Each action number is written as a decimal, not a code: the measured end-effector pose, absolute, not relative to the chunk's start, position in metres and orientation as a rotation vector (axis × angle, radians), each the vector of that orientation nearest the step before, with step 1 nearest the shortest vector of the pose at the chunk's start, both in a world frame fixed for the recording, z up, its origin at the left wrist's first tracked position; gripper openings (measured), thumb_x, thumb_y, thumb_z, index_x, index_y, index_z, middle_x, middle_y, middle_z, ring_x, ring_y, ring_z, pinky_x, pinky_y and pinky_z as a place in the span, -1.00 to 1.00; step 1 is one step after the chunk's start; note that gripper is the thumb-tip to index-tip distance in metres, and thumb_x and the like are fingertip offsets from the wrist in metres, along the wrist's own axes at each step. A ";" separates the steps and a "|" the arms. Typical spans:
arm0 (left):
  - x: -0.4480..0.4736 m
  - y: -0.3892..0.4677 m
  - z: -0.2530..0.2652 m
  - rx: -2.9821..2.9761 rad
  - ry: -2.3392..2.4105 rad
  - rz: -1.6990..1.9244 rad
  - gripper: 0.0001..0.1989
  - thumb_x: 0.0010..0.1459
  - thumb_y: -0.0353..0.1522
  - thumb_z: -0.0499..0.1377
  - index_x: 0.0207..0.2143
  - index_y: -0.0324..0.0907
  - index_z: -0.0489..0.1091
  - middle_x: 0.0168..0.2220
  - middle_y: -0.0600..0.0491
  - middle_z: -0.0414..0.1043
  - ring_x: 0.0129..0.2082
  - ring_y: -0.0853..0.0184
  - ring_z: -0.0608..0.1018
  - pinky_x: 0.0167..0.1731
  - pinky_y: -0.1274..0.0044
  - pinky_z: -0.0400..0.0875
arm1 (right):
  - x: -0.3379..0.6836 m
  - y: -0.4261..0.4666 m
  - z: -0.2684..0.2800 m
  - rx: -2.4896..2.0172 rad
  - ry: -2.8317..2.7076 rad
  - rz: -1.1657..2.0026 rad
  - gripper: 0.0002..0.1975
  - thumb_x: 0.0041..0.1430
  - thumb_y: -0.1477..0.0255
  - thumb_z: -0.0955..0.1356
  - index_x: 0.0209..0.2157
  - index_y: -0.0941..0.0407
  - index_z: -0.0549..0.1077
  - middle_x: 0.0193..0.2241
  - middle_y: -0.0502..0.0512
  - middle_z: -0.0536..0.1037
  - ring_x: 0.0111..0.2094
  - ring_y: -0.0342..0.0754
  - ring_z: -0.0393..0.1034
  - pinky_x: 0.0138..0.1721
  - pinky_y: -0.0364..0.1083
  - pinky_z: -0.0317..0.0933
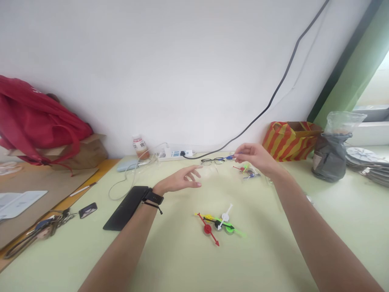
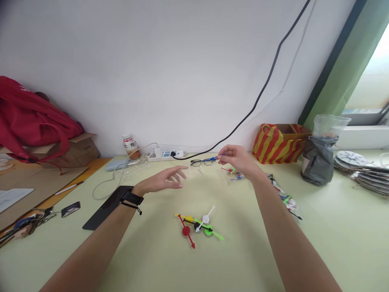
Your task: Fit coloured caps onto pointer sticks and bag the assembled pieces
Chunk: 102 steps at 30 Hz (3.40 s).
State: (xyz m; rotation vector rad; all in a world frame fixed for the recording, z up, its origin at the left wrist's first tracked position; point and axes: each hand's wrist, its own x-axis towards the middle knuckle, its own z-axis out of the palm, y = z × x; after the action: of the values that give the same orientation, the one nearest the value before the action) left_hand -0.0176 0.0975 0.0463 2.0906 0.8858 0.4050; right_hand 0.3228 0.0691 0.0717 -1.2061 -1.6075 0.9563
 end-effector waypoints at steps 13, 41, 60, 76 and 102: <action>0.007 0.081 0.049 1.810 0.550 0.489 -0.31 0.24 -0.15 0.27 0.38 0.04 0.21 0.14 -0.12 0.43 0.08 0.10 0.49 0.10 0.24 0.36 | 0.270 0.075 0.058 -1.206 -1.882 0.677 -0.65 0.21 0.12 0.39 -0.17 0.07 0.63 -0.12 0.16 0.65 -0.16 0.07 0.48 -0.13 0.01 0.35; -0.014 0.093 0.043 1.655 0.692 0.374 -0.28 0.34 -0.02 0.12 0.45 0.04 0.02 0.21 -0.16 0.38 -0.01 0.14 0.50 -0.06 0.34 0.38 | 0.305 0.056 0.072 -1.256 -2.442 1.354 -0.81 0.17 0.28 0.43 -0.27 0.12 0.54 -0.38 0.05 0.57 -0.35 -0.08 0.42 -0.33 -0.13 0.26; 0.008 0.082 0.034 1.573 0.447 0.357 -0.36 0.39 -0.12 0.11 0.44 -0.03 0.07 0.21 -0.22 0.36 -0.01 0.13 0.49 -0.10 0.37 0.30 | 0.303 0.053 0.087 -1.137 -1.951 0.921 -0.72 0.16 0.19 0.46 -0.23 0.09 0.65 -0.26 0.12 0.66 -0.21 0.04 0.51 -0.21 -0.04 0.36; 0.014 0.078 0.031 1.398 0.373 0.426 -0.41 0.38 -0.14 0.11 0.39 -0.09 0.19 0.18 -0.27 0.38 -0.02 0.10 0.48 -0.13 0.37 0.27 | 0.283 0.058 0.081 -1.070 -2.055 0.663 -0.79 0.21 0.27 0.42 -0.24 0.05 0.68 -0.23 0.09 0.71 -0.19 0.09 0.56 -0.10 0.03 0.40; 0.005 0.093 0.027 1.152 0.768 0.606 -0.29 0.30 0.16 0.02 0.27 -0.11 0.32 0.03 -0.17 0.48 -0.23 0.21 0.51 -0.26 0.43 0.34 | 0.262 0.057 0.051 -1.036 -2.475 1.696 -0.83 0.00 0.36 0.50 -0.36 0.15 0.63 -0.49 0.01 0.60 -0.45 -0.11 0.48 -0.37 -0.16 0.33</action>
State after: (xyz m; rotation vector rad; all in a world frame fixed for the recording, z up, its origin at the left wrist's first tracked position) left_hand 0.0049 0.0927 0.0265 1.1518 0.7683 0.6064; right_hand 0.2619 0.0568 0.0513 -1.0362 -2.4747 1.6963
